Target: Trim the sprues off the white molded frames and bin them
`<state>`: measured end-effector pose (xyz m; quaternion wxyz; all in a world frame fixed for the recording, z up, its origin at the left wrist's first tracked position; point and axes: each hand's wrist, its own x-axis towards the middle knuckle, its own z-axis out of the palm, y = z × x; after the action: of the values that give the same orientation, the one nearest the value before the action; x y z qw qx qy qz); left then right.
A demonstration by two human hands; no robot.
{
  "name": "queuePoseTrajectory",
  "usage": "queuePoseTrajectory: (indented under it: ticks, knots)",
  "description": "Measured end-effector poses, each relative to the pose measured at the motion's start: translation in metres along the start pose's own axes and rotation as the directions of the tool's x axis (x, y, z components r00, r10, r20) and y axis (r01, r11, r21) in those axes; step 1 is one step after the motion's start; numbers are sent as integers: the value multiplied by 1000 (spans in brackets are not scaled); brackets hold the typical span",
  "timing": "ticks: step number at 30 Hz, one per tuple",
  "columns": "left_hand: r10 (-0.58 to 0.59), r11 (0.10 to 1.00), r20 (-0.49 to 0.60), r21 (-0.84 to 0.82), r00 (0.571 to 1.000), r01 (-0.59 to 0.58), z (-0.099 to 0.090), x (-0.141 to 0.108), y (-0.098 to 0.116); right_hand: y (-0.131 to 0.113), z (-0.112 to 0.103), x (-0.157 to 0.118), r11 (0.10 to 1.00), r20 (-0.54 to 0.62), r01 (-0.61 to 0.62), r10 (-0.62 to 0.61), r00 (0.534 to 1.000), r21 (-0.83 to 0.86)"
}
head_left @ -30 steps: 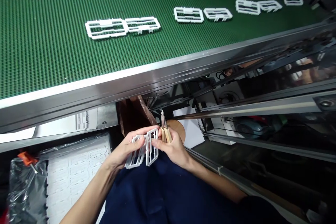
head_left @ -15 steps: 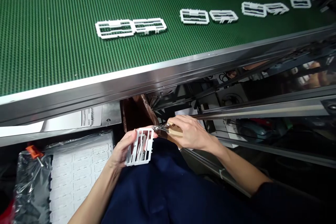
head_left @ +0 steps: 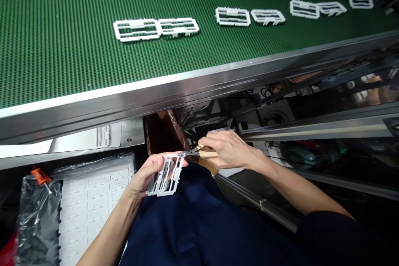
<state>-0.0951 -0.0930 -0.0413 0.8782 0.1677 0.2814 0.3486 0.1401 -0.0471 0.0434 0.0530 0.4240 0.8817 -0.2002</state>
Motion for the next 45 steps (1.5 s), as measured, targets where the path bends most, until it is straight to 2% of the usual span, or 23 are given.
queuePoseTrajectory:
  ticks: [4,6,8,10,12,16,18,20,24,27,30,32,33,34,36,38,39,40,42,45]
  knots:
    - [-37,999,35,-27,999,38,-4,2,0,0,-2,1,996,27,-53,52,998,75]
    - [-47,996,0,-75,999,47,-4,4,0,0,1,3,976,13,-111,111,994,189]
    - [-32,989,-49,-149,998,24,-3,7,2,-1,8,6,914,-39,-190,218,975,359]
    - [1,976,-92,-218,996,-21,-3,10,4,-3,19,10,798,-72,-242,334,940,552]
    - [29,964,-116,-260,993,-58,-2,12,6,-8,31,12,642,-37,-248,396,917,725]
    - [47,947,-118,-311,992,-81,-4,15,9,-21,50,14,335,95,-220,353,931,916]
    - [53,945,-117,-314,992,-88,-6,16,9,-25,55,14,251,114,-205,334,936,946]
    - [52,949,-126,-303,991,-88,-8,17,9,-29,57,15,211,110,-191,342,933,959]
    - [54,949,-152,-300,987,-98,-9,19,10,-36,56,16,223,83,-171,357,931,960]
    - [88,951,-179,-277,980,-136,-4,21,12,-47,54,20,352,60,-214,400,915,911]
    - [191,964,-287,-127,939,-235,6,25,13,-59,55,28,510,25,-299,476,879,807]
    - [249,963,-362,-5,898,-269,13,26,15,-61,59,34,508,22,-307,491,871,804]
    - [260,963,-386,40,885,-266,15,27,16,-59,62,37,445,45,-285,476,878,849]
    - [260,965,-398,70,880,-253,16,27,17,-55,66,39,330,86,-249,438,895,911]
    - [223,975,-403,84,887,-207,14,26,20,-44,74,40,-24,174,-175,300,938,984]
    - [164,986,-391,38,906,-162,10,24,23,-31,83,37,-387,214,-147,137,967,910]
    - [135,989,-386,0,912,-147,7,23,24,-25,87,35,-521,216,-146,75,974,841]
    - [111,990,-383,-39,917,-136,5,23,25,-21,91,33,-617,212,-151,26,977,772]
    - [67,988,-379,-102,923,-113,1,23,27,-15,96,30,-719,202,-168,-40,979,674]
    - [25,987,-385,-136,923,-83,0,24,27,-14,100,30,-748,196,-186,-77,978,637]
